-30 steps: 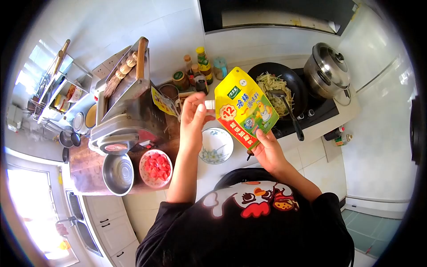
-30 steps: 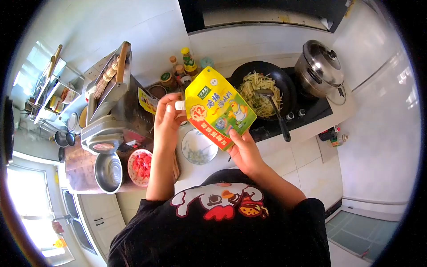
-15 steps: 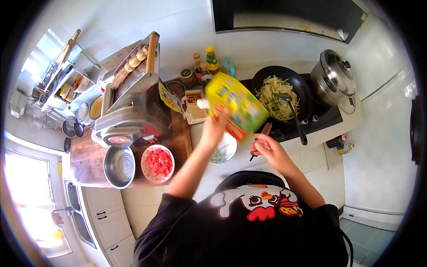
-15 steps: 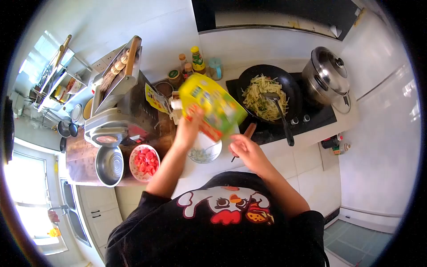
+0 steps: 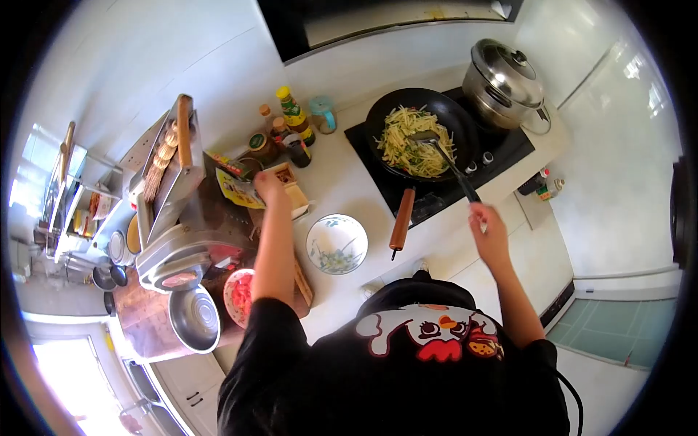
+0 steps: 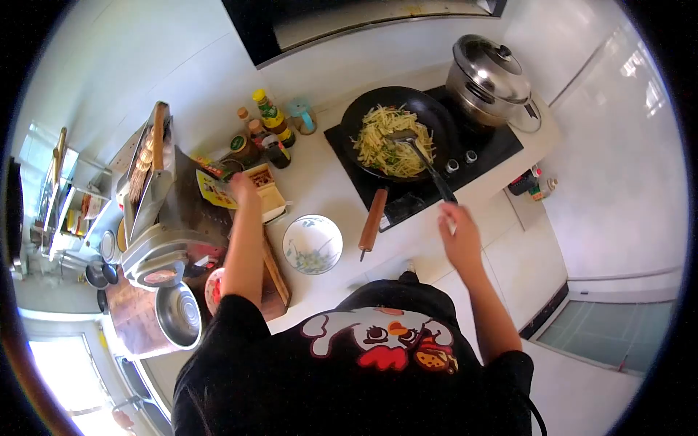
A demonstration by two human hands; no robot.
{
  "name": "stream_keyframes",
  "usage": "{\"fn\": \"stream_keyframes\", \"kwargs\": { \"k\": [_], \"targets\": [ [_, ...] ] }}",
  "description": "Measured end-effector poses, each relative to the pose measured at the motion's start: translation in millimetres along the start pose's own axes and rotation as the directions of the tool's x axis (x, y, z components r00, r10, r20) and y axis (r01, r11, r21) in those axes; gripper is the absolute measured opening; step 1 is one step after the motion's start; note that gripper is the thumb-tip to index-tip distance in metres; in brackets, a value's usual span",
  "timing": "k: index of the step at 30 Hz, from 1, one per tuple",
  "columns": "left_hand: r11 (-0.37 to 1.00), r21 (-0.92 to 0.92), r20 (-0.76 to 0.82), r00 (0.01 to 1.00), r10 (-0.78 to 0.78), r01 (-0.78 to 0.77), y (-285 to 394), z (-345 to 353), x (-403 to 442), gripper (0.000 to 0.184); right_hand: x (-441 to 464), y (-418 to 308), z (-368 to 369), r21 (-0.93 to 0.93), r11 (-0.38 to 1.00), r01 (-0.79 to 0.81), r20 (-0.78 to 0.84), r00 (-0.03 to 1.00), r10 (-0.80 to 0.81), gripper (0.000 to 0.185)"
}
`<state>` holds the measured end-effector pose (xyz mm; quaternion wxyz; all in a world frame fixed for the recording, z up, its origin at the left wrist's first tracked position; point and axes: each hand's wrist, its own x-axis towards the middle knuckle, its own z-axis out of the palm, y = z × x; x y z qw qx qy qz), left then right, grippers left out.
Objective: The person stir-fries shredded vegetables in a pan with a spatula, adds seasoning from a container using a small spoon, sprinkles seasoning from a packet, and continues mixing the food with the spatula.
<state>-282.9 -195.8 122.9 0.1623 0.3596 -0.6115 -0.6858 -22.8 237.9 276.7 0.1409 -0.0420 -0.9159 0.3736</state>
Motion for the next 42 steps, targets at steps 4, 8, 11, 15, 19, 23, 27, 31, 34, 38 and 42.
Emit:
{"fn": "stream_keyframes", "kwargs": {
  "k": [4,8,11,15,19,23,27,31,34,38,42],
  "targets": [
    [0.986,0.15,0.849,0.52,-0.092,-0.071,-19,-5,-206,0.034,35,24,-1,-0.513,0.838,0.184,-0.011,0.975,-0.221,0.061],
    [0.899,0.317,0.84,0.35,-0.414,0.303,-18,12,-313,0.047,64,59,18,-0.638,0.768,0.044,0.144,0.988,0.063,0.055],
    [0.777,0.346,0.795,0.276,-0.54,0.525,-28,20,-307,0.038,111,65,-6,-0.687,0.716,0.125,0.096,0.992,-0.082,0.041],
    [0.717,0.403,0.787,0.184,-0.589,0.568,-27,22,-304,0.032,179,5,-79,-0.716,0.658,0.235,0.288,0.957,-0.029,0.028],
    [0.808,0.318,0.776,0.354,-0.522,0.496,-27,30,-317,0.031,251,-15,-103,-0.854,0.512,0.09,0.383,0.776,0.502,0.032],
    [0.875,0.395,0.804,0.355,-0.477,0.281,-29,35,-316,0.043,290,49,-82,-0.664,0.493,-0.562,0.498,0.16,0.853,0.022],
    [0.798,0.489,0.769,0.258,-0.585,0.351,-14,31,-303,0.052,269,129,-40,-0.145,0.337,-0.93,0.821,0.077,0.566,0.013],
    [0.777,0.529,0.746,0.25,-0.617,0.34,-8,32,-297,0.054,278,126,-15,-0.162,0.861,-0.483,0.738,0.519,0.43,0.026],
    [0.77,0.529,0.739,0.253,-0.625,0.356,0,33,-298,0.052,300,103,-16,-0.324,0.936,0.141,0.664,0.738,0.118,0.025],
    [0.756,0.534,0.705,0.293,-0.645,0.38,-4,34,-298,0.046,309,65,-38,-0.434,0.573,0.695,0.703,0.659,-0.268,0.017],
    [0.754,0.533,0.701,0.298,-0.648,0.384,-2,34,-300,0.038,288,18,-64,-0.435,0.391,0.811,0.768,0.561,-0.309,0.021]
  ]
}}
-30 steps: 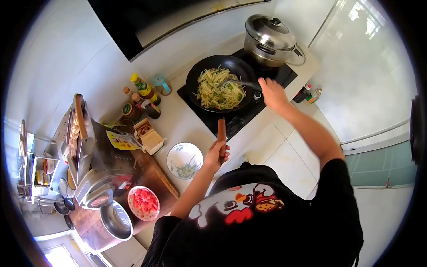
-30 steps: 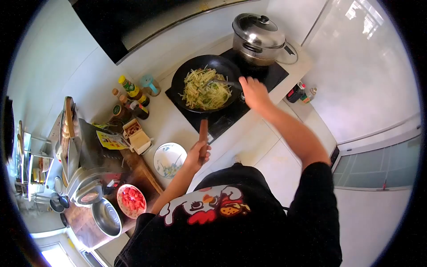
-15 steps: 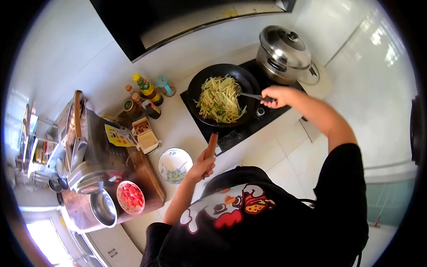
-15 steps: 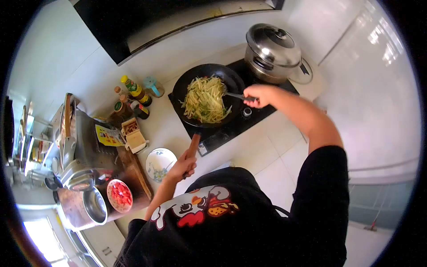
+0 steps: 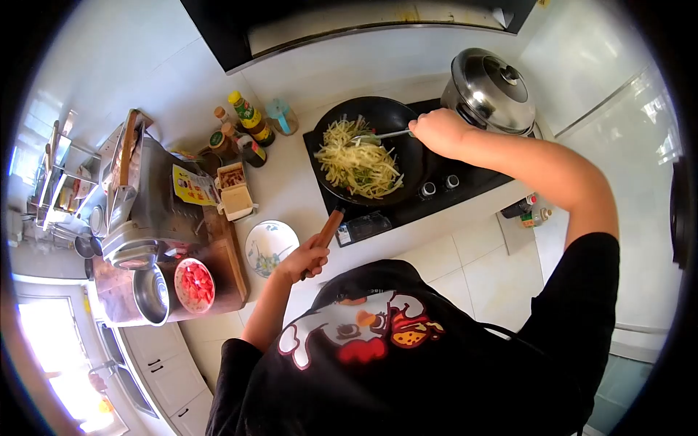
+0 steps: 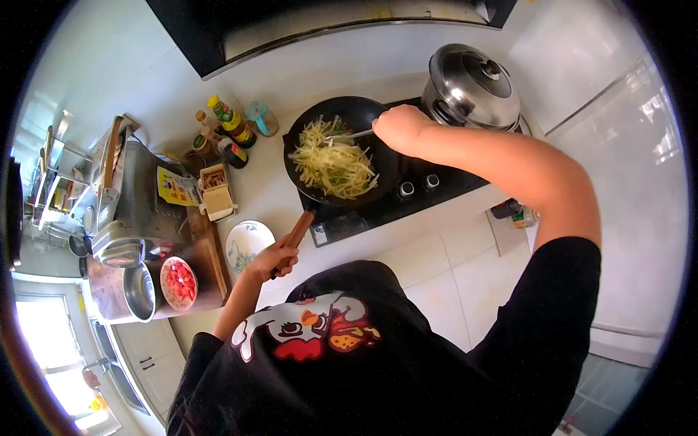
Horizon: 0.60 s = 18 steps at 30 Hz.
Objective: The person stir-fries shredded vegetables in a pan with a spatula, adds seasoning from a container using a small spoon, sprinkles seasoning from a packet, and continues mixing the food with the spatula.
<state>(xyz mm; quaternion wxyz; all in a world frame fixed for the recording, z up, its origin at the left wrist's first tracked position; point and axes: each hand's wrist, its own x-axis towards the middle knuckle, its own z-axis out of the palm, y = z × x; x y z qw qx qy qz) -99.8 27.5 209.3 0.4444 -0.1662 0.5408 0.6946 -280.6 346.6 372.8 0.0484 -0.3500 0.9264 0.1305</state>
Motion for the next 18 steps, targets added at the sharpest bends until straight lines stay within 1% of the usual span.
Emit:
{"fn": "stream_keyframes", "kwargs": {
  "k": [2,3,4,6,7,8,9,10,11,12,13,14,15,16,17,18],
  "targets": [
    [1.0,0.005,-0.003,1.0,0.014,-0.014,-1,3,-2,0.038,-10,-10,-7,-0.075,0.993,0.086,-0.044,0.995,-0.089,0.021],
    [1.0,-0.008,-0.002,1.0,0.025,-0.025,-3,2,-2,0.038,-11,-15,-13,-0.031,0.998,0.052,0.043,0.998,-0.051,0.018],
    [0.999,-0.02,0.0,0.999,0.036,-0.036,-5,1,-2,0.038,-16,-16,-22,-0.032,0.998,0.045,0.046,0.998,-0.043,0.018],
    [0.999,-0.02,0.011,0.999,0.034,-0.034,-5,1,-2,0.039,-23,-15,-40,0.017,0.998,-0.064,0.235,0.97,0.059,0.017],
    [0.999,-0.025,0.014,0.999,0.035,-0.034,-4,1,-2,0.04,-25,-10,-46,0.089,0.984,-0.155,0.259,0.957,0.128,0.017],
    [0.999,-0.018,0.022,0.999,0.034,-0.033,-5,0,-2,0.04,-24,1,-41,0.08,0.978,-0.193,0.265,0.95,0.165,0.016],
    [0.999,-0.027,0.012,1.0,0.028,-0.027,-6,-1,-1,0.04,-18,9,-37,0.058,0.919,-0.391,0.466,0.824,0.321,0.015],
    [0.999,-0.038,0.0,1.0,0.021,-0.021,-7,-1,0,0.041,-12,14,-35,-0.005,0.826,-0.563,0.64,0.633,0.436,0.015],
    [0.999,-0.034,0.002,1.0,0.022,-0.022,-7,-1,1,0.041,-13,21,-22,0.136,0.711,-0.69,0.699,0.576,0.425,0.015],
    [0.999,-0.031,0.015,1.0,0.027,-0.026,-7,0,2,0.042,-16,32,-4,0.259,0.557,-0.789,0.755,0.525,0.393,0.015],
    [0.999,-0.028,0.025,0.999,0.032,-0.031,-6,-1,2,0.042,-14,44,15,0.267,0.42,-0.867,0.889,0.39,0.24,0.016],
    [0.999,-0.026,0.02,0.999,0.031,-0.03,-5,-3,1,0.042,-17,40,26,0.28,0.281,-0.918,0.943,0.319,0.101,0.018],
    [0.999,-0.031,0.045,0.999,0.031,-0.03,-4,-3,1,0.042,-26,33,39,0.35,0.167,-0.922,0.936,0.348,-0.043,0.019],
    [0.999,-0.037,0.071,0.997,0.032,-0.03,-4,-3,1,0.042,-34,18,56,0.391,0.054,-0.919,0.914,0.381,-0.139,0.019],
    [0.999,-0.037,0.071,0.997,0.031,-0.028,-4,-2,1,0.042,-43,-4,67,0.455,-0.079,-0.887,0.87,0.461,-0.173,0.02],
    [0.999,-0.024,0.077,0.997,0.024,-0.022,-2,-1,0,0.041,-49,-29,81,0.502,-0.217,-0.837,0.838,0.533,-0.117,0.022]
  ]
}}
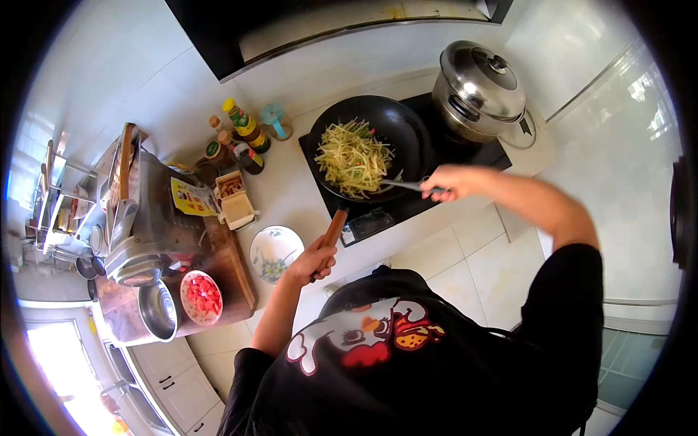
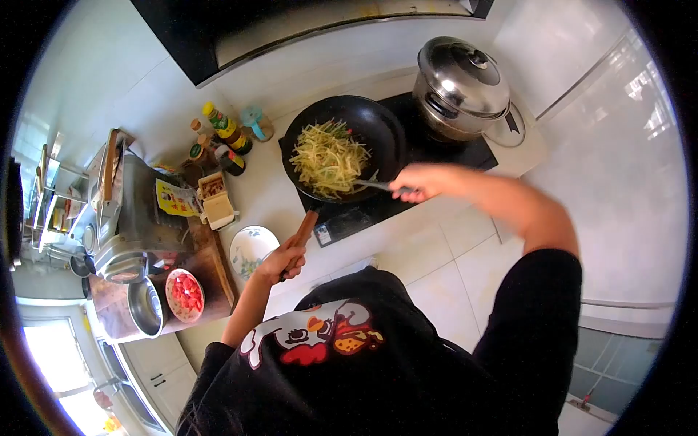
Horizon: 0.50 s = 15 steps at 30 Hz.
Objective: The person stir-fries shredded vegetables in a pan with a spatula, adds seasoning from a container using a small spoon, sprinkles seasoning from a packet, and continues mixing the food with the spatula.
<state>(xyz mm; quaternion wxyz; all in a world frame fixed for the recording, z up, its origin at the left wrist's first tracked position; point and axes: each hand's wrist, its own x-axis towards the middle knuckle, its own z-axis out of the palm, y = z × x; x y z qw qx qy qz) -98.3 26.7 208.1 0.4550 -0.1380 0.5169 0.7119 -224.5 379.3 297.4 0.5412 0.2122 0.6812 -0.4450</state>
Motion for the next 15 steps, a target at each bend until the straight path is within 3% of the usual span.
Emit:
{"fn": "stream_keyframes", "kwargs": {
  "k": [2,3,5,8,9,11,12,15],
  "targets": [
    [1.0,0.016,0.006,1.0,-0.007,0.007,2,1,1,0.041,32,28,28,0.213,0.967,0.138,0.055,0.987,-0.153,0.026],
    [1.0,0.019,-0.013,1.0,-0.005,0.005,1,2,1,0.043,38,29,47,0.225,0.959,0.173,-0.031,0.985,-0.17,0.028],
    [1.0,0.029,-0.03,1.0,-0.006,0.007,-2,3,0,0.045,51,32,69,0.431,0.883,0.187,-0.016,0.98,-0.2,0.031],
    [1.0,0.02,-0.01,1.0,-0.002,0.002,-2,4,2,0.041,75,39,91,0.741,0.663,0.107,0.136,0.943,-0.303,0.033],
    [1.0,0.012,-0.019,1.0,-0.004,0.004,-2,4,2,0.041,77,39,97,0.741,0.662,0.11,0.134,0.942,-0.306,0.033],
    [1.0,0.004,-0.027,1.0,-0.005,0.005,-5,4,3,0.041,78,40,104,0.904,0.428,0.028,0.19,0.869,-0.457,0.032],
    [1.0,-0.003,-0.025,1.0,-0.003,0.003,-6,2,4,0.041,79,42,104,0.903,0.428,0.031,0.187,0.869,-0.458,0.032],
    [1.0,-0.01,-0.027,1.0,-0.001,0.001,-6,-1,4,0.041,74,47,97,0.973,0.219,-0.071,0.201,0.724,-0.659,0.031]
  ]
}}
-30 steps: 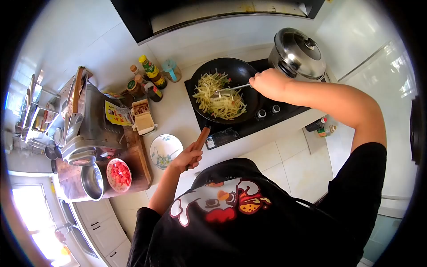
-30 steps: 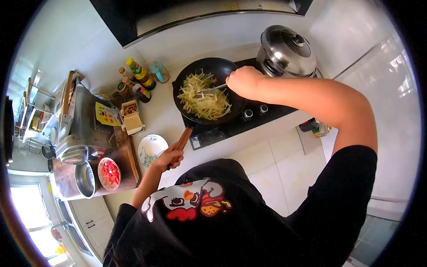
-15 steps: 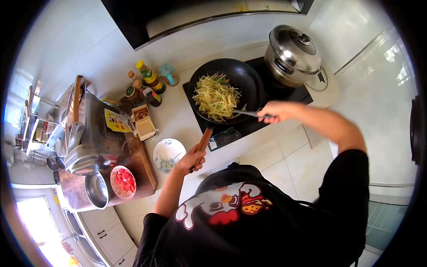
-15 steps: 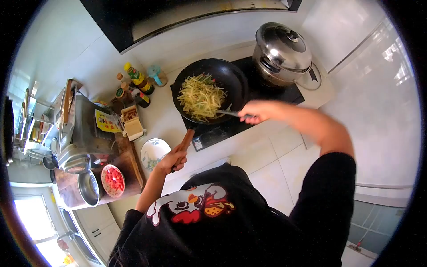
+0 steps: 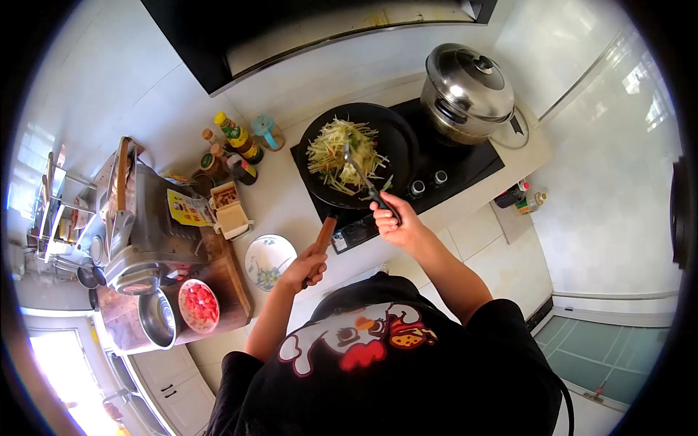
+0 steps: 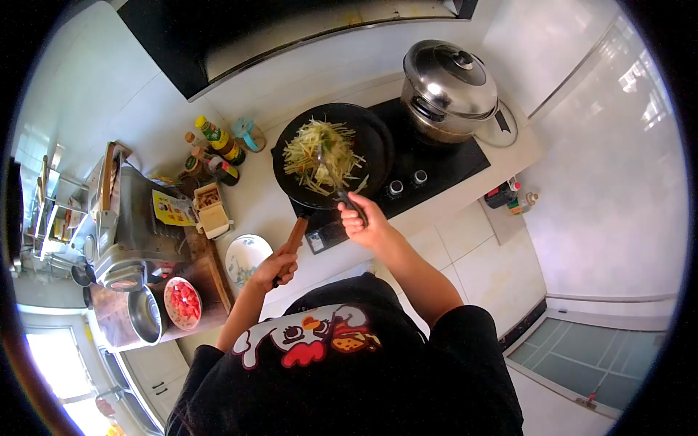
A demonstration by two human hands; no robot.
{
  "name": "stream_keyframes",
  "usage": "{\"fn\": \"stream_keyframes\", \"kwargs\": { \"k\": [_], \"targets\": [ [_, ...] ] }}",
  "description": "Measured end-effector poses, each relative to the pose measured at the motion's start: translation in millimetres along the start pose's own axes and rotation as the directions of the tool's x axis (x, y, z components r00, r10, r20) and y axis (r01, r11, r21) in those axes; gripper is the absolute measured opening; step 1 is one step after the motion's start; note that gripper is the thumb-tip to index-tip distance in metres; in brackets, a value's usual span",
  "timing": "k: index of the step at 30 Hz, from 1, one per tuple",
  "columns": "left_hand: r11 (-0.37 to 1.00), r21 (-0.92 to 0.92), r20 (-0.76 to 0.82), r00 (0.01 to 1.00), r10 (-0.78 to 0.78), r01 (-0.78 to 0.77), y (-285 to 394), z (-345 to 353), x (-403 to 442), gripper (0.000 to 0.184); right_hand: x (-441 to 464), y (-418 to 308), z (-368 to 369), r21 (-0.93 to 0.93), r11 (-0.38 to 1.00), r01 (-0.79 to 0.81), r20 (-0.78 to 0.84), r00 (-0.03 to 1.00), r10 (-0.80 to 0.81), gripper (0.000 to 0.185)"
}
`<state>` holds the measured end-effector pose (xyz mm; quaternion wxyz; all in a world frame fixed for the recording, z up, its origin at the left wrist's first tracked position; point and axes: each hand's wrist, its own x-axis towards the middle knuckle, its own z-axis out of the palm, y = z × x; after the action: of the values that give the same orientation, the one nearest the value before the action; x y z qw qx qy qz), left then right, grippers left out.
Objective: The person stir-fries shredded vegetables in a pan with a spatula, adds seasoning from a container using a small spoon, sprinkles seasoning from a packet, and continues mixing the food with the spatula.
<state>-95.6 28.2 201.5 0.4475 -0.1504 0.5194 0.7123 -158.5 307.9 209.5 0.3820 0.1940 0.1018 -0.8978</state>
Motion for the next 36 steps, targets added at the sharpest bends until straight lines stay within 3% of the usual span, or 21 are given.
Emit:
{"fn": "stream_keyframes", "kwargs": {
  "k": [3,6,9,11,13,15,16,19,21,22,23,25,26,27,29,31,32,36],
  "targets": [
    [1.0,0.008,0.003,1.0,0.01,-0.01,1,-2,-1,0.04,-23,-22,5,-0.049,0.998,-0.048,0.018,0.999,0.049,0.031],
    [1.0,0.009,0.002,1.0,0.015,-0.015,0,-3,0,0.037,-58,-47,24,-0.258,0.961,-0.1,-0.156,0.986,0.061,0.032],
    [1.0,-0.001,-0.015,1.0,0.007,-0.007,-1,-3,0,0.036,-91,-79,50,-0.548,0.808,-0.214,-0.36,0.933,0.003,0.033],
    [1.0,-0.002,-0.021,1.0,0.003,-0.003,-1,-2,-1,0.037,-107,-98,78,-0.683,0.622,-0.384,-0.538,0.84,-0.072,0.031],
    [1.0,-0.007,-0.017,1.0,-0.004,0.004,0,-1,-1,0.037,-110,-112,109,-0.753,0.247,-0.609,-0.654,0.732,-0.19,0.026],
    [1.0,-0.004,-0.006,1.0,-0.006,0.006,1,1,-2,0.037,-105,-116,146,-0.632,-0.123,-0.765,-0.715,0.637,-0.287,0.023],
    [1.0,-0.009,0.004,1.0,-0.006,0.006,1,1,-2,0.037,-95,-125,149,-0.559,-0.209,-0.802,-0.745,0.597,-0.298,0.022],
    [1.0,0.005,0.017,1.0,0.004,-0.004,3,1,-2,0.037,-52,-149,121,-0.512,-0.245,-0.823,-0.788,0.564,-0.248,0.02],
    [0.999,0.034,0.017,1.0,-0.002,0.002,5,0,-2,0.038,-31,-135,106,-0.709,-0.009,-0.705,-0.64,0.649,-0.411,0.015],
    [0.998,0.059,0.02,1.0,-0.011,0.01,6,0,-2,0.039,-20,-136,86,-0.813,0.169,-0.557,-0.57,0.7,-0.431,0.013],
    [0.999,0.05,0.013,1.0,-0.002,0.001,7,0,-2,0.039,-10,-134,76,-0.84,0.225,-0.493,-0.54,0.723,-0.431,0.014],
    [0.999,0.054,0.031,1.0,-0.001,-0.001,6,0,-3,0.04,1,-134,63,-0.901,0.119,-0.417,-0.418,0.762,-0.495,0.017],
    [0.999,0.046,0.023,1.0,0.004,-0.005,5,-1,-2,0.04,-1,-134,66,-0.888,-0.107,-0.447,-0.314,0.759,-0.57,0.019],
    [0.999,0.036,0.029,1.0,0.008,-0.009,4,-1,-2,0.04,-4,-145,65,-0.882,-0.238,-0.408,-0.227,0.808,-0.544,0.021],
    [1.0,0.022,0.036,0.999,0.012,-0.013,2,0,-2,0.04,-18,-147,101,-0.685,-0.588,-0.43,-0.063,0.839,-0.541,0.02],
    [1.0,0.029,0.038,0.999,-0.001,0.0,3,0,-2,0.04,-24,-152,125,-0.293,-0.903,-0.313,0.251,0.886,-0.389,0.02],
    [1.0,0.027,0.036,0.999,-0.001,0.0,3,-1,-2,0.04,-26,-147,147,-0.302,-0.889,-0.344,0.198,0.89,-0.412,0.018],
    [0.999,0.036,0.024,1.0,0.006,-0.007,6,1,-2,0.037,9,-144,158,-0.078,-0.94,-0.332,0.371,0.866,-0.336,0.014]
  ]
}}
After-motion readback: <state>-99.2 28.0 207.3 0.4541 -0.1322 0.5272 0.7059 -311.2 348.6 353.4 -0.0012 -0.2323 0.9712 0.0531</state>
